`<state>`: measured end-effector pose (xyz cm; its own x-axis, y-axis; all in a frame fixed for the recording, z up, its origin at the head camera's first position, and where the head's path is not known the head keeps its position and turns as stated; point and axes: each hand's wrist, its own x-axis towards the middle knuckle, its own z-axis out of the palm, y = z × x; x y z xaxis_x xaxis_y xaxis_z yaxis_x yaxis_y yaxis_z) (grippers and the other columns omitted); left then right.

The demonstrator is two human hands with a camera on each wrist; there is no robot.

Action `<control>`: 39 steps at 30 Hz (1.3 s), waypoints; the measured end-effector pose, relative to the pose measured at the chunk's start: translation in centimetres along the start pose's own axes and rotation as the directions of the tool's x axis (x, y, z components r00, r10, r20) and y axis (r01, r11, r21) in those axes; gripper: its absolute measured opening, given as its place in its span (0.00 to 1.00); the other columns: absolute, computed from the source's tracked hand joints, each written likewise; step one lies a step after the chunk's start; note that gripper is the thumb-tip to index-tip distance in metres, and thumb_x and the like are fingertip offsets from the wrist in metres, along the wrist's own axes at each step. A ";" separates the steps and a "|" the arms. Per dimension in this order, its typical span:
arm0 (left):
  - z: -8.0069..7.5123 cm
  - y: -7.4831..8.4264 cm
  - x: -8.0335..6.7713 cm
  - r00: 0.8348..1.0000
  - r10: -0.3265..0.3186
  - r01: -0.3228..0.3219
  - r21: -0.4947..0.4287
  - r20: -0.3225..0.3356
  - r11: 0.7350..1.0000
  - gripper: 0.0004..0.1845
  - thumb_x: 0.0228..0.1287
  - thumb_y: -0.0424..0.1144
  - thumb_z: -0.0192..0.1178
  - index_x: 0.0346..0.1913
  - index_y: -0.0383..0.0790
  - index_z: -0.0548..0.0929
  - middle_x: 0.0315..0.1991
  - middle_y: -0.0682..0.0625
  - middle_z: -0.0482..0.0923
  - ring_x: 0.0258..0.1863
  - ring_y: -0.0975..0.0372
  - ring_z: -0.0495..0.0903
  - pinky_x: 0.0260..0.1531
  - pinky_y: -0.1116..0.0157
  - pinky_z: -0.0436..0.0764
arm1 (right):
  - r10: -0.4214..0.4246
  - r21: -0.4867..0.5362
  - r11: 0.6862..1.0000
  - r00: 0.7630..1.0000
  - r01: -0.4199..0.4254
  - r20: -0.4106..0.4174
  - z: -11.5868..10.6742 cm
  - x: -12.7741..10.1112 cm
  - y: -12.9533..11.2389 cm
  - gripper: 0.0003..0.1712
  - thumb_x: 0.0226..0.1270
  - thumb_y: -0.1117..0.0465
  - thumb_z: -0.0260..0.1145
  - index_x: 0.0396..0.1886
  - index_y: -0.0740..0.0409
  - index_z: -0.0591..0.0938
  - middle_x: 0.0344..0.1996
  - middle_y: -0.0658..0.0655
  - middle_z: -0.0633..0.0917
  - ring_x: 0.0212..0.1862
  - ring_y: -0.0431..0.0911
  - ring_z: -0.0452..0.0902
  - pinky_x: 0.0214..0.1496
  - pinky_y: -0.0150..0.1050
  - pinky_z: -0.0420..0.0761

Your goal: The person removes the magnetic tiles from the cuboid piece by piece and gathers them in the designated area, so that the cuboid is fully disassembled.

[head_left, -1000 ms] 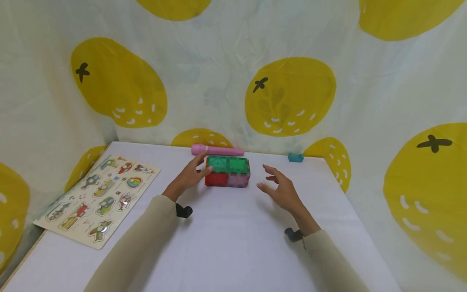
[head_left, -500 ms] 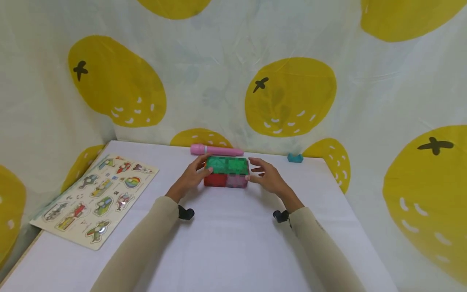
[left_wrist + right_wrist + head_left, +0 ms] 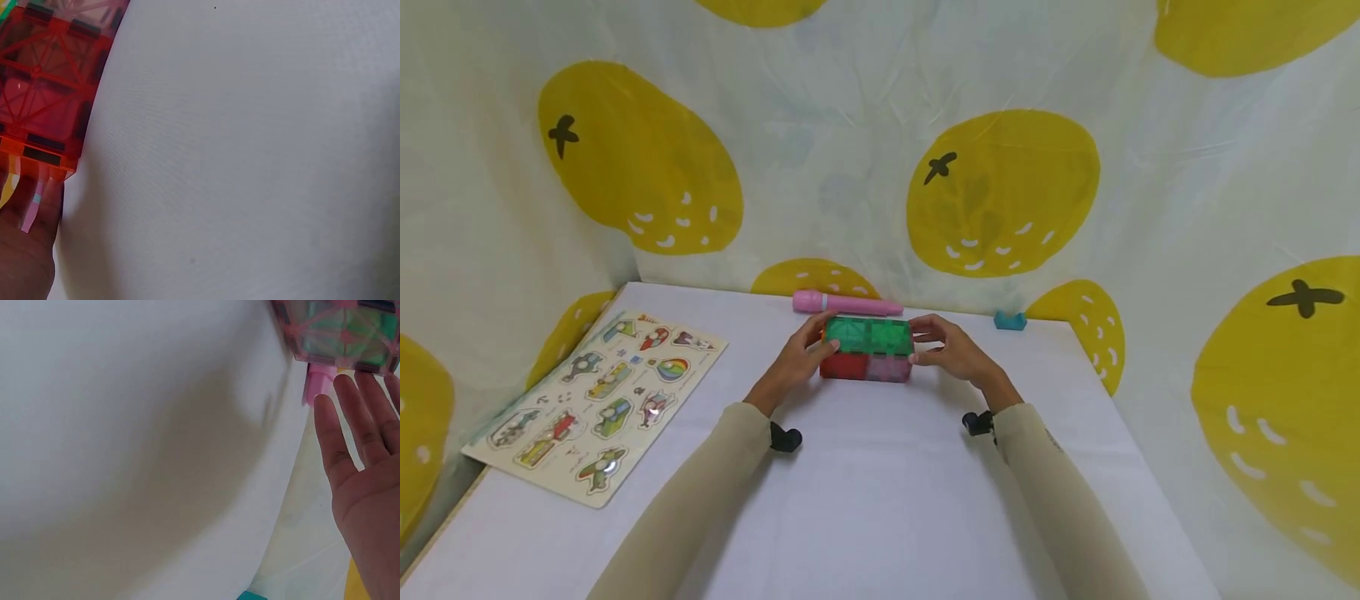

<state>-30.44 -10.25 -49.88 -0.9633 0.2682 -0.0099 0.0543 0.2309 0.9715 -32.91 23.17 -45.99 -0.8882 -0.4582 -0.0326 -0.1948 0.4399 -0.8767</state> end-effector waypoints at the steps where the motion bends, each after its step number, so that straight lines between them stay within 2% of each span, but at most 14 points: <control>1: 0.0 0.0 0.0 1.000 0.000 0.000 -0.005 0.000 1.000 0.32 0.79 0.54 0.58 0.81 0.72 0.62 0.85 0.49 0.57 0.85 0.45 0.54 0.80 0.36 0.59 | -0.004 0.002 1.000 1.000 0.004 0.001 -0.1 0.2 0.1 0.38 0.67 0.57 0.79 0.73 0.56 0.73 0.70 0.61 0.79 0.74 0.63 0.73 0.74 0.62 0.75; 3: -0.1 0.0 0.0 1.000 -0.003 0.003 -0.011 0.000 1.000 0.32 0.79 0.54 0.58 0.81 0.73 0.62 0.85 0.49 0.57 0.85 0.45 0.54 0.80 0.36 0.59 | -0.006 0.008 1.000 1.000 0.006 0.007 -0.2 0.4 0.3 0.38 0.66 0.57 0.80 0.72 0.56 0.73 0.69 0.61 0.80 0.74 0.64 0.73 0.74 0.63 0.75; 6: 0.0 -0.1 0.1 1.000 0.000 0.000 -0.009 -0.006 1.000 0.33 0.79 0.53 0.58 0.82 0.70 0.62 0.84 0.48 0.58 0.84 0.44 0.55 0.80 0.35 0.60 | 0.001 0.016 1.000 1.000 -0.001 0.014 -0.4 0.8 0.8 0.37 0.64 0.55 0.81 0.69 0.54 0.74 0.67 0.60 0.81 0.73 0.63 0.73 0.74 0.62 0.76; 10: 0.2 -0.3 0.3 1.000 0.023 -0.022 0.008 -0.008 1.000 0.34 0.80 0.51 0.58 0.83 0.63 0.61 0.84 0.47 0.60 0.84 0.43 0.57 0.80 0.36 0.61 | 0.022 0.035 0.999 1.000 -0.023 0.014 -0.8 1.1 1.5 0.34 0.64 0.57 0.81 0.66 0.54 0.75 0.64 0.58 0.81 0.70 0.59 0.76 0.73 0.55 0.79; 14: 0.5 -0.4 0.4 1.000 0.020 -0.020 0.020 -0.001 1.000 0.34 0.80 0.52 0.57 0.83 0.63 0.61 0.84 0.47 0.60 0.84 0.43 0.56 0.80 0.37 0.60 | 0.018 0.056 0.998 1.000 -0.019 0.022 -0.9 1.1 2.1 0.34 0.64 0.62 0.80 0.66 0.57 0.74 0.64 0.61 0.80 0.68 0.58 0.77 0.72 0.49 0.80; 22: 0.3 0.2 0.0 0.999 0.038 -0.038 0.017 -0.015 0.999 0.31 0.80 0.50 0.58 0.81 0.68 0.63 0.83 0.49 0.60 0.83 0.45 0.58 0.81 0.38 0.60 | 0.012 0.070 0.997 1.000 -0.012 0.010 -0.5 1.2 2.0 0.33 0.64 0.59 0.81 0.65 0.53 0.75 0.63 0.59 0.80 0.69 0.58 0.76 0.72 0.55 0.79; 29: 0.0 0.2 -0.1 0.999 0.045 -0.045 0.026 -0.008 0.999 0.33 0.81 0.49 0.57 0.84 0.58 0.61 0.84 0.48 0.59 0.84 0.44 0.57 0.82 0.39 0.59 | 0.008 0.092 0.996 1.000 -0.010 0.027 -0.2 1.2 1.9 0.39 0.59 0.63 0.83 0.67 0.55 0.72 0.65 0.61 0.80 0.69 0.58 0.76 0.73 0.57 0.79; 33: 0.0 0.2 -0.1 0.999 0.039 -0.038 0.027 -0.010 0.999 0.33 0.81 0.49 0.57 0.83 0.59 0.61 0.84 0.49 0.59 0.84 0.45 0.57 0.82 0.39 0.59 | -0.006 0.085 0.996 1.000 0.004 0.017 -0.1 1.1 1.9 0.42 0.57 0.63 0.85 0.66 0.56 0.71 0.65 0.62 0.80 0.69 0.58 0.76 0.72 0.59 0.79; 36: 0.0 0.3 -0.1 0.999 0.039 -0.039 0.026 -0.009 0.999 0.33 0.81 0.49 0.57 0.83 0.59 0.61 0.84 0.49 0.59 0.84 0.45 0.57 0.82 0.39 0.59 | -0.011 0.092 0.996 1.000 0.011 -0.003 0.0 1.0 1.8 0.41 0.56 0.64 0.85 0.65 0.57 0.71 0.64 0.63 0.79 0.68 0.60 0.76 0.71 0.58 0.81; 39: 0.0 0.4 -0.1 0.999 0.031 -0.031 0.021 -0.007 0.999 0.34 0.81 0.49 0.57 0.84 0.59 0.60 0.84 0.48 0.58 0.84 0.44 0.56 0.81 0.39 0.59 | 0.005 0.110 0.994 1.000 -0.003 -0.019 -0.1 0.8 2.1 0.42 0.57 0.66 0.83 0.67 0.60 0.69 0.64 0.65 0.78 0.68 0.61 0.76 0.68 0.52 0.84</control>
<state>-30.31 -10.17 -49.54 -0.9631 0.2684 0.0224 0.0900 0.2422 0.9660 -34.06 23.80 -47.78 -0.8969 -0.4413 -0.0275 -0.1455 0.3533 -0.9241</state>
